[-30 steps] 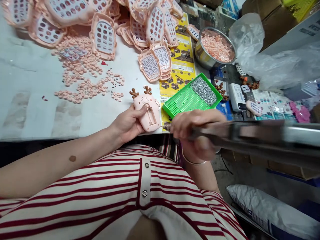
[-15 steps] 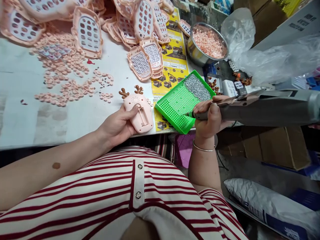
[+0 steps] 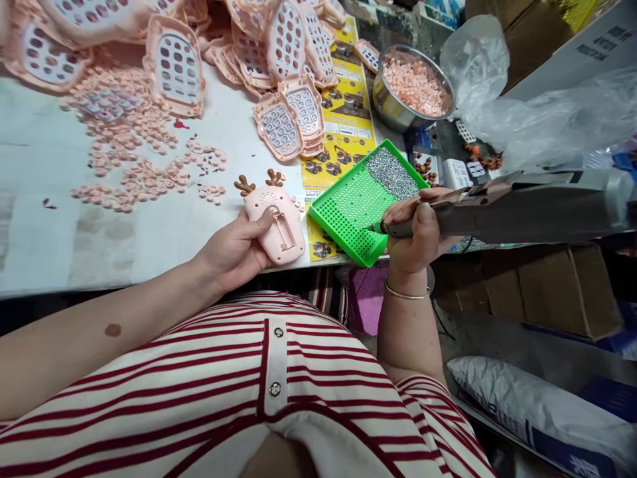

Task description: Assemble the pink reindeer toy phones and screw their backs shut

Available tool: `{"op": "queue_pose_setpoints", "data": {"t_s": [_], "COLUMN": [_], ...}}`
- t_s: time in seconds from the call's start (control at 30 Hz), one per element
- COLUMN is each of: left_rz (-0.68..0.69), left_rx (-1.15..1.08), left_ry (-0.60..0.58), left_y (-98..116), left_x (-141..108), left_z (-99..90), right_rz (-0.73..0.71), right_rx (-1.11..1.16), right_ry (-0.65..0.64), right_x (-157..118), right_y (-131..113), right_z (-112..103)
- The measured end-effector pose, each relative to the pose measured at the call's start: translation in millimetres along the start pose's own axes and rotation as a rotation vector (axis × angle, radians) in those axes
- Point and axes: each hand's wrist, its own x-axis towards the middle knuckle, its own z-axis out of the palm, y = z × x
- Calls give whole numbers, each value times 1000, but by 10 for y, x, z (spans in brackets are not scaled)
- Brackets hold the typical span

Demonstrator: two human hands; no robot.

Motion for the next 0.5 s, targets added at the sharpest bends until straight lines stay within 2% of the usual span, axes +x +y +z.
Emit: {"op": "queue_pose_setpoints", "data": {"t_s": [0.1, 0.17, 0.23, 0.33, 0.5], "left_rz": [5, 10, 20, 41, 93], "left_rx": [-10, -18, -29, -52, -95], "left_ry": [13, 16, 17, 10, -57], "left_y": [-6, -13, -21, -32, -45], "left_x": [11, 25, 44, 72, 104], "left_z": [-6, -6, -2, 1, -9], "right_rz": [-26, -70, -94, -37, 63], "right_rx": [28, 139, 304, 490, 623], "right_ry": [4, -23, -89, -216, -408], "right_x": [-3, -22, -67, -183, -399], "right_y": [-128, -263, -426, -663, -838], "right_z": [12, 69, 167, 355, 589]}}
